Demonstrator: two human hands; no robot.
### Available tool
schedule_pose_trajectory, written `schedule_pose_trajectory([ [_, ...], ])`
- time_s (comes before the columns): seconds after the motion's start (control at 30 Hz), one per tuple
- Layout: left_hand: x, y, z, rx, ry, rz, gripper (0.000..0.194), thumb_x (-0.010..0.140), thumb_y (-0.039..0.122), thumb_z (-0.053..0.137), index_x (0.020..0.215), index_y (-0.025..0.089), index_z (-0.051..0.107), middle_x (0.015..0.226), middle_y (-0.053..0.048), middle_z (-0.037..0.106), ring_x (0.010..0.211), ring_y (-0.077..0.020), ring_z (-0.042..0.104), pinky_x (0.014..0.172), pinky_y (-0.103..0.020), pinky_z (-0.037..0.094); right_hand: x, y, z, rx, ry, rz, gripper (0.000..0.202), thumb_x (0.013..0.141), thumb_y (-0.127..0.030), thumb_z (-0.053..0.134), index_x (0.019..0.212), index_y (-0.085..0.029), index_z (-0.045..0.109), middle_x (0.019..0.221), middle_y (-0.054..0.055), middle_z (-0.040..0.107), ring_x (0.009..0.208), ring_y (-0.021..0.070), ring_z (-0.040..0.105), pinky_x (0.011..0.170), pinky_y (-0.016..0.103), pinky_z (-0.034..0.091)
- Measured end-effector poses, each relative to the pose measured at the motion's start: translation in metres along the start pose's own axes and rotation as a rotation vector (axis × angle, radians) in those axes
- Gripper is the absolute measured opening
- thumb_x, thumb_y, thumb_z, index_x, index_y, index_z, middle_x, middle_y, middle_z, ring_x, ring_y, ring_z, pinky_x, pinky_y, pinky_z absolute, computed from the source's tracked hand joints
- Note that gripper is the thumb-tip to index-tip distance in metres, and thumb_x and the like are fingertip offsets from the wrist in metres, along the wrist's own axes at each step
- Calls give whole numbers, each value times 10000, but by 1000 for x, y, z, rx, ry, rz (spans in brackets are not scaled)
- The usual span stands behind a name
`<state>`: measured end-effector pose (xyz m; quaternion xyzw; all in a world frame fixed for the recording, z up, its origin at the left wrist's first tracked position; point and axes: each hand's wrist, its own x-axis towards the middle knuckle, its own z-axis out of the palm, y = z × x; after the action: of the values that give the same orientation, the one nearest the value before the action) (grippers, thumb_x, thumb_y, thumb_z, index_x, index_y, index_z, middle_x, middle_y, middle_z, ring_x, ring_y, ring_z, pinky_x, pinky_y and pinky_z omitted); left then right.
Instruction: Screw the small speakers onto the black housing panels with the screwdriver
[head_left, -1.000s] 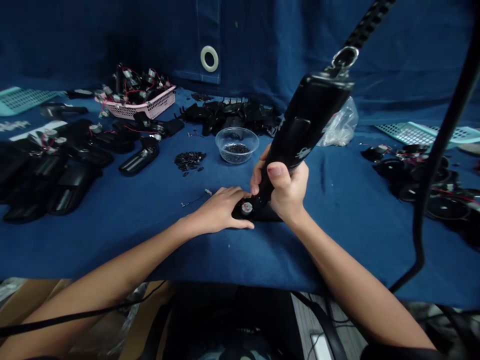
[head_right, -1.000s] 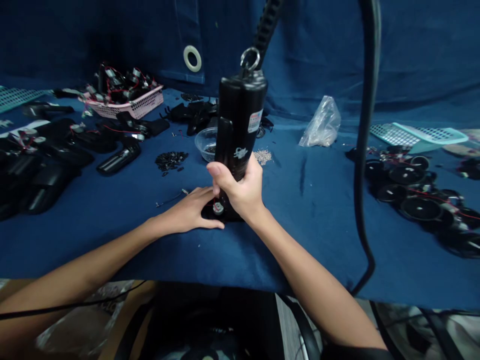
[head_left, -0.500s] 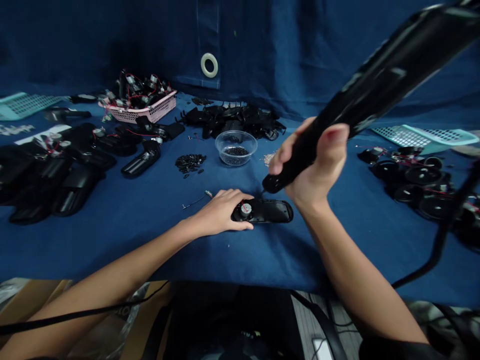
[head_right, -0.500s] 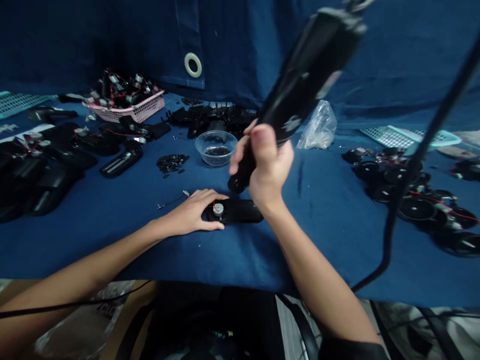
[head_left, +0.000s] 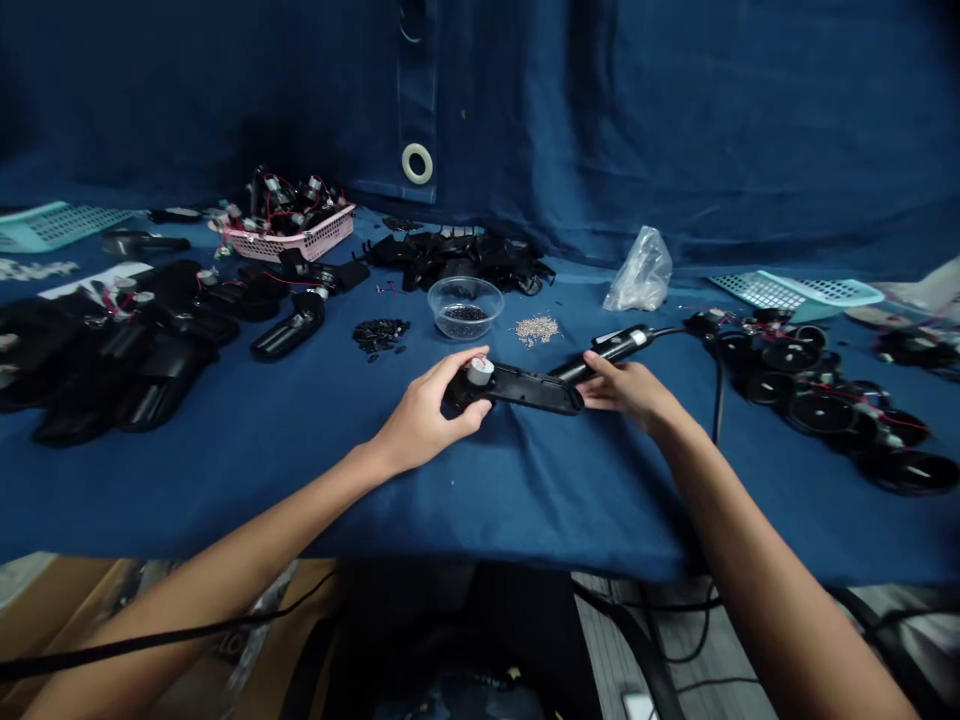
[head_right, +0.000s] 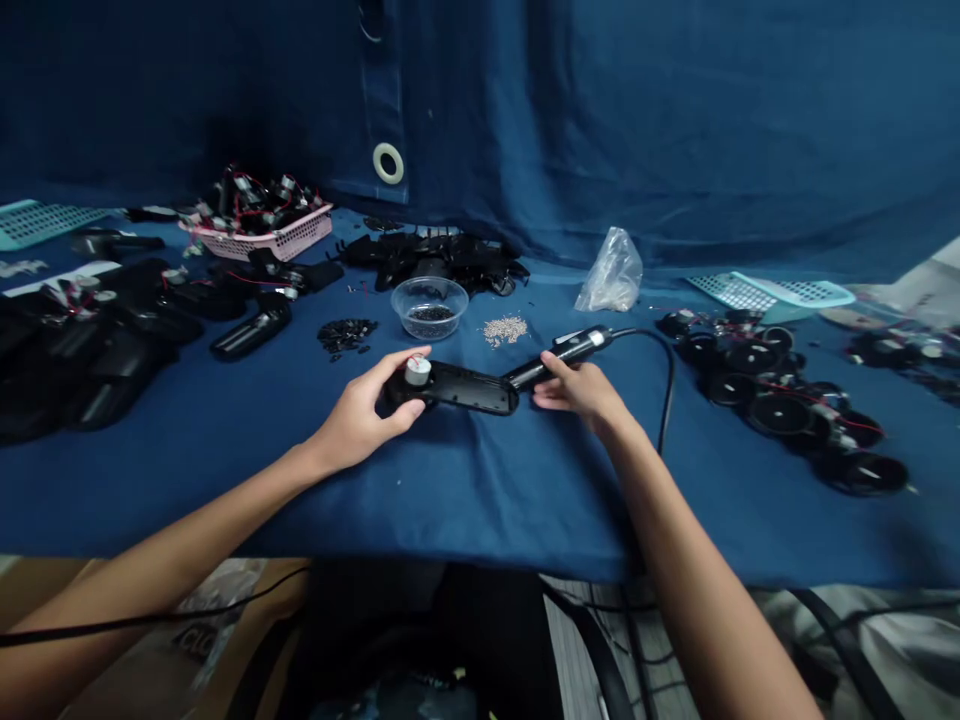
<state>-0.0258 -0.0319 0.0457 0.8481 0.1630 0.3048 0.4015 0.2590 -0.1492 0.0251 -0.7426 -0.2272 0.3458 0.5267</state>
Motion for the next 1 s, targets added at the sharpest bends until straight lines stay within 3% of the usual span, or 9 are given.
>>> schedule_pose_trajectory([
  [0.1,1,6,5,-146,76,-141,479,888,367,509,1336,201,474,1238,-58,592,1103,-202,580,942,-315,472,-14,-3,2,-153,45,-71,322,742,-405,739,667,-130,589,488,52,564,375,111,471,346,219,353],
  [0.2,5,10,10,-399,56,-346,427,918,401,429,1267,165,497,1013,-65,648,788,-143,650,640,-227,474,-44,-20,16,-182,32,-353,355,808,-506,646,923,-171,654,762,46,665,608,123,584,574,228,476],
  [0.27,7,13,10,-549,10,-456,402,919,428,426,1200,151,508,894,-58,644,652,-115,631,554,-203,430,-67,-31,29,-225,-195,-686,450,838,-532,598,1154,-212,611,1067,59,653,909,171,613,791,278,490],
  [0.33,7,16,8,-631,-36,-517,415,899,472,489,1168,156,503,865,-54,636,635,-108,620,565,-204,441,-84,-39,40,-321,-274,-813,365,849,-494,606,1082,-213,623,975,30,645,858,161,588,753,261,459],
  [0.47,4,18,4,-643,-87,-537,499,830,434,643,1211,167,463,858,-43,625,664,-102,607,640,-235,476,-95,-42,49,-443,-196,-787,294,911,-461,527,850,-184,609,712,-1,565,645,124,489,588,239,359],
  [0.7,-1,13,7,-683,-163,-525,486,844,387,629,1222,136,454,852,-47,610,656,-97,588,661,-263,473,-96,-38,45,-451,-248,-750,334,915,-471,518,839,-170,643,741,6,604,651,121,493,590,241,340],
  [0.87,2,18,2,-668,-116,-492,502,856,433,608,1254,173,447,915,-58,619,738,-122,618,711,-272,469,-99,-37,51,-454,-122,-786,298,917,-445,525,848,-165,603,642,-25,501,566,86,400,538,219,298],
  [1.0,5,21,-6,-683,-145,-496,424,901,421,495,1227,152,464,939,-82,625,746,-139,634,724,-286,463,-96,-38,54,-381,-78,-789,280,927,-415,516,808,-164,538,645,-31,464,580,79,398,535,205,302],
])
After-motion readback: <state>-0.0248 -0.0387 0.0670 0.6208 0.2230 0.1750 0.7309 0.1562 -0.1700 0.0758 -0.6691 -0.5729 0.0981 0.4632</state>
